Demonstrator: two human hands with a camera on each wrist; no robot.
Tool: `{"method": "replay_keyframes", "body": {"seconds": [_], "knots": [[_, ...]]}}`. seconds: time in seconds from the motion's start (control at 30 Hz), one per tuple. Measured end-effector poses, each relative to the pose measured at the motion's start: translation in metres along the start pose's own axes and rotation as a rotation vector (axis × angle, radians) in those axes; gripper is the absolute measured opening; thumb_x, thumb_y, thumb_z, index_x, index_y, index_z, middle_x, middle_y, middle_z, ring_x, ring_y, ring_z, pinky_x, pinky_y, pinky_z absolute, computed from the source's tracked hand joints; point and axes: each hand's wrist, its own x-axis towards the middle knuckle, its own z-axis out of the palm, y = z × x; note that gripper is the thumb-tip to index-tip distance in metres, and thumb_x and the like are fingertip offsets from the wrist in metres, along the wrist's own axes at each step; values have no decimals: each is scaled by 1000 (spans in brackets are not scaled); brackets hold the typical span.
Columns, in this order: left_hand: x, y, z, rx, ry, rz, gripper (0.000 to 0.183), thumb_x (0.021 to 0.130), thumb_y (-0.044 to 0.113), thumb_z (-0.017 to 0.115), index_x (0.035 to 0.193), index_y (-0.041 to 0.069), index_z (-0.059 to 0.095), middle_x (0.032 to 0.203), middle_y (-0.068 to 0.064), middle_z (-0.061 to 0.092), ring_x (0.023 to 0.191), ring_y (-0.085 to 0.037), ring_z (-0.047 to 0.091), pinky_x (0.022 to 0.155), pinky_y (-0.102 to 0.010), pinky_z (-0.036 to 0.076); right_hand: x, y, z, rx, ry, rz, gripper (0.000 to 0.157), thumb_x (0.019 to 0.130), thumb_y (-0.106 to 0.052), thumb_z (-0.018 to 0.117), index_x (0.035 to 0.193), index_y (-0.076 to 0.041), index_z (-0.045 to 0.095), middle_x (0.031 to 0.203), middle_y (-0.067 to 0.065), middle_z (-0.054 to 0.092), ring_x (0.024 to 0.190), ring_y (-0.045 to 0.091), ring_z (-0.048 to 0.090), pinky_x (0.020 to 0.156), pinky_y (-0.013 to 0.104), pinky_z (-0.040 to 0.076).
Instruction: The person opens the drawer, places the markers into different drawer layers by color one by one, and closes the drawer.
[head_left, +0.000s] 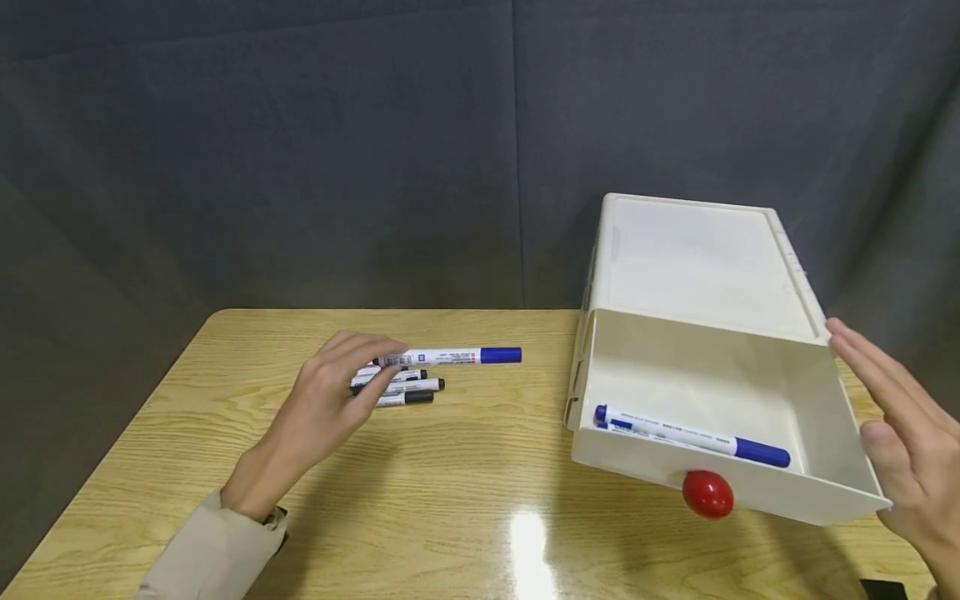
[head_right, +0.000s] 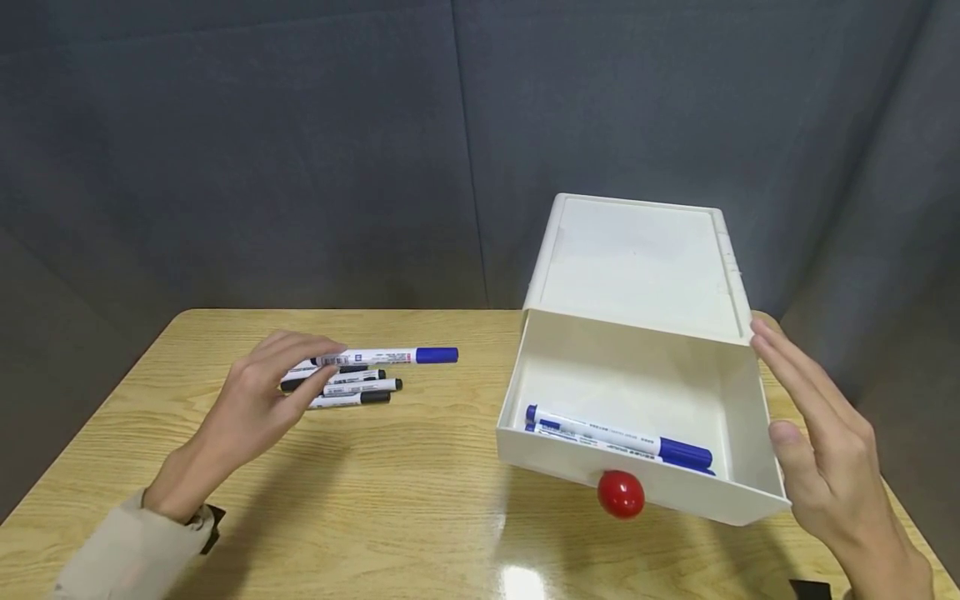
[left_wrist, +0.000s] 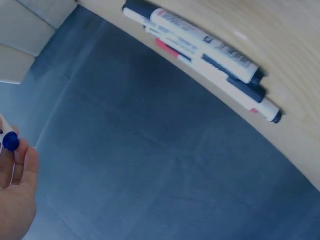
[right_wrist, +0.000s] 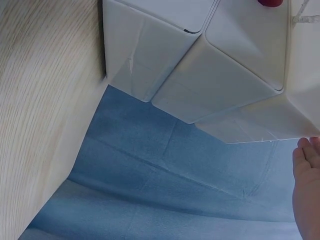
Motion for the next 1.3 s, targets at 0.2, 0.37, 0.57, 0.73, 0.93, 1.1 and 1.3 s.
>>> {"method": "replay_keyframes", "body": {"seconds": [0.2,0.37,0.57,0.73,0.93,1.1,1.3], "knots": [[12,10,-2,0,21,47,26,83,0,77,108,5,74,107,-8,74,103,-20,65,86,-35,57,2,-2,0,1,-5,-7,42,102,-14,42,134,11,54,149,8,52,139,8,47,114,14,33],[23,19,-3,-20,43,89,26,82,0,78,108,4,74,106,-7,74,102,-20,65,82,-33,57,3,-3,0,4,-3,-8,42,101,-12,42,134,12,54,148,7,52,138,7,47,114,14,33],[34,30,-1,-56,66,122,25,81,-1,78,106,3,74,104,-7,75,96,-19,64,71,-28,52,4,-4,0,12,-1,-9,42,99,-10,42,133,12,54,148,6,53,138,7,48,113,14,34],[42,38,1,-92,61,132,24,81,-1,78,105,2,75,102,-6,76,97,-19,64,76,-30,55,3,0,-1,37,5,-23,42,99,-11,44,132,13,54,147,11,54,137,9,49,114,15,34],[50,48,5,-119,54,165,25,82,-1,77,106,2,74,102,-7,75,98,-20,64,81,-31,56,-1,9,-3,63,12,-28,43,99,-13,46,131,14,55,145,18,54,137,13,50,115,16,35],[56,56,10,-142,48,190,24,83,-1,77,107,2,74,102,-6,75,97,-20,64,75,-28,54,-1,9,-2,74,21,-33,43,99,-12,46,130,15,55,144,19,55,136,13,51,115,17,35],[63,67,15,-154,29,211,22,85,1,75,108,2,74,103,-6,75,97,-18,64,78,-27,55,3,0,0,53,15,-15,42,98,-8,42,132,13,54,146,10,55,137,9,50,114,15,35]]}}
